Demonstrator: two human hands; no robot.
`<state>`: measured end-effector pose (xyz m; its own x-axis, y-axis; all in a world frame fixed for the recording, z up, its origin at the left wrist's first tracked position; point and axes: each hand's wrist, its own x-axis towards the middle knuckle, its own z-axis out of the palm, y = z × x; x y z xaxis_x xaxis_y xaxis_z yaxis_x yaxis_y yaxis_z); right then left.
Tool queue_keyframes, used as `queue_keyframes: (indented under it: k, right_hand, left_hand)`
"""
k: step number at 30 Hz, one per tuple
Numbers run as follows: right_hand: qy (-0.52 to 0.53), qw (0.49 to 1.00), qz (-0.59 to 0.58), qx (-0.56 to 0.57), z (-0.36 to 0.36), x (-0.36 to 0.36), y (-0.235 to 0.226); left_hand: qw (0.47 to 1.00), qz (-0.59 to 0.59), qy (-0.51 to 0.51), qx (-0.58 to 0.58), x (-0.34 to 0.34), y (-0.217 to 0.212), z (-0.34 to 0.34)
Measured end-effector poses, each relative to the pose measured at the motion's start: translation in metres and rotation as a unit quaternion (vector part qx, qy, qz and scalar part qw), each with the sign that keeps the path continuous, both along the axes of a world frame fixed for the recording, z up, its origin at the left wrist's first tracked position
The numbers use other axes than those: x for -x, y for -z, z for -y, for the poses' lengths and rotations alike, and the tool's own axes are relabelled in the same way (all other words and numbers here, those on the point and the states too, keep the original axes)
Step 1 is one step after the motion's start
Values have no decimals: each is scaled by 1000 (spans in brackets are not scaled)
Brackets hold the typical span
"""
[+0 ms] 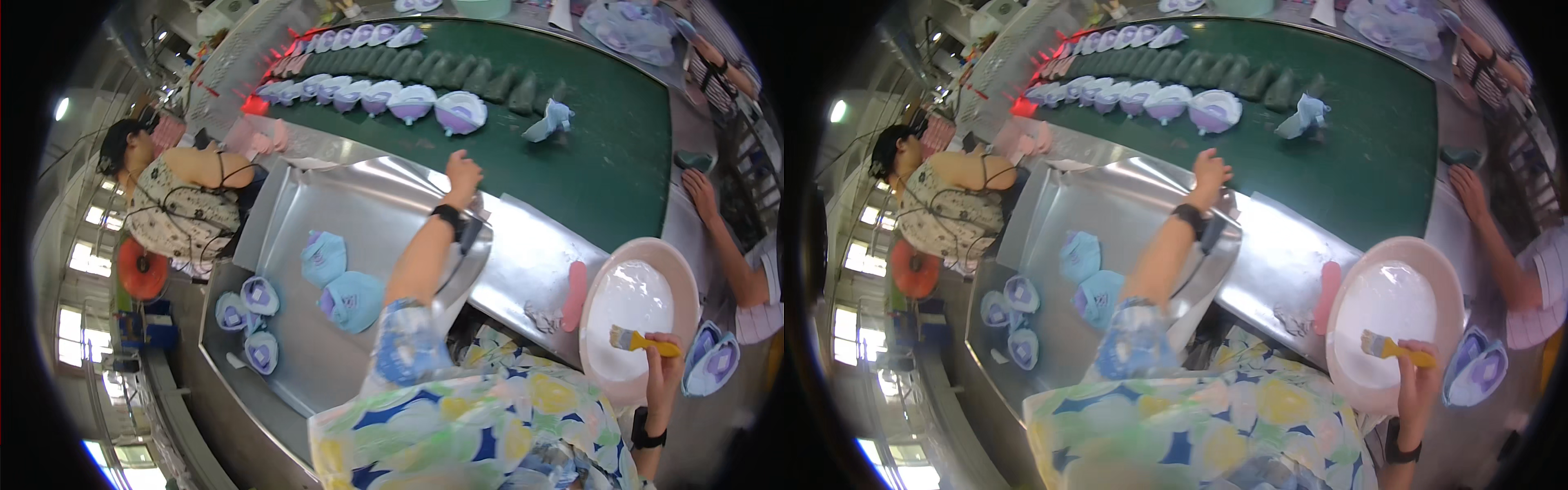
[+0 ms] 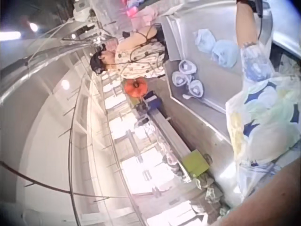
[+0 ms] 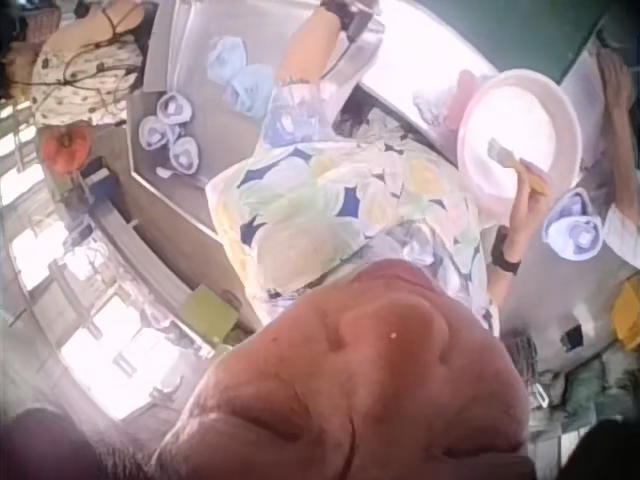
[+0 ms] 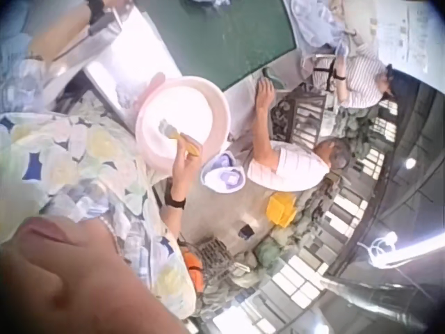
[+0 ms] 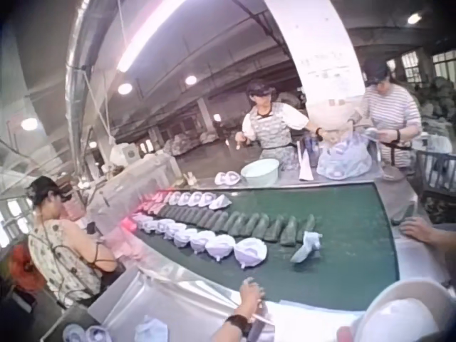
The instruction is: The recorder is applying a white liquid adhesive to the internal edges and seams of light blue shoe upper components using a handheld brush, then placing the glued parts on a metal tray.
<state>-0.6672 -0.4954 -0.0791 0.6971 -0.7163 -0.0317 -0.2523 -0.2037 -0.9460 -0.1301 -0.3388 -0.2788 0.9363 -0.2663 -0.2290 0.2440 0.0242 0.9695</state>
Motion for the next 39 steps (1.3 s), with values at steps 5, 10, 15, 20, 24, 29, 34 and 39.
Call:
queue_keyframes:
  k: [5, 10, 15, 20, 24, 29, 34, 39]
  right_hand:
    - [-27, 998, -26, 46, 3, -16, -11]
    - [-42, 993, -44, 101, 5, -13, -10]
    - [53, 990, -74, 112, 3, 13, -15]
    - [99, 988, -85, 80, 8, 37, -11]
    - [132, 990, -41, 30, 13, 37, 1]
    - [65, 993, -72, 68, 31, 24, -1]
    - [17, 997, -46, 61, 40, 17, 6]
    - [-12, 999, -36, 28, 41, 31, 24]
  left_hand:
    - [991, -9, 64, -117, 6, -39, -29]
    - [961, 144, 136, -191, 18, -5, 64]
    - [980, 74, 108, -150, 26, -21, 180]
    - [915, 57, 255, -307, -10, 2, 229]
    - [954, -75, 199, -211, 31, 4, 227]
    - [969, -202, -30, 141, 34, 21, 177]
    - [920, -229, -167, 271, -2, 8, 133]
    - [997, -63, 33, -8, 41, -63, 73]
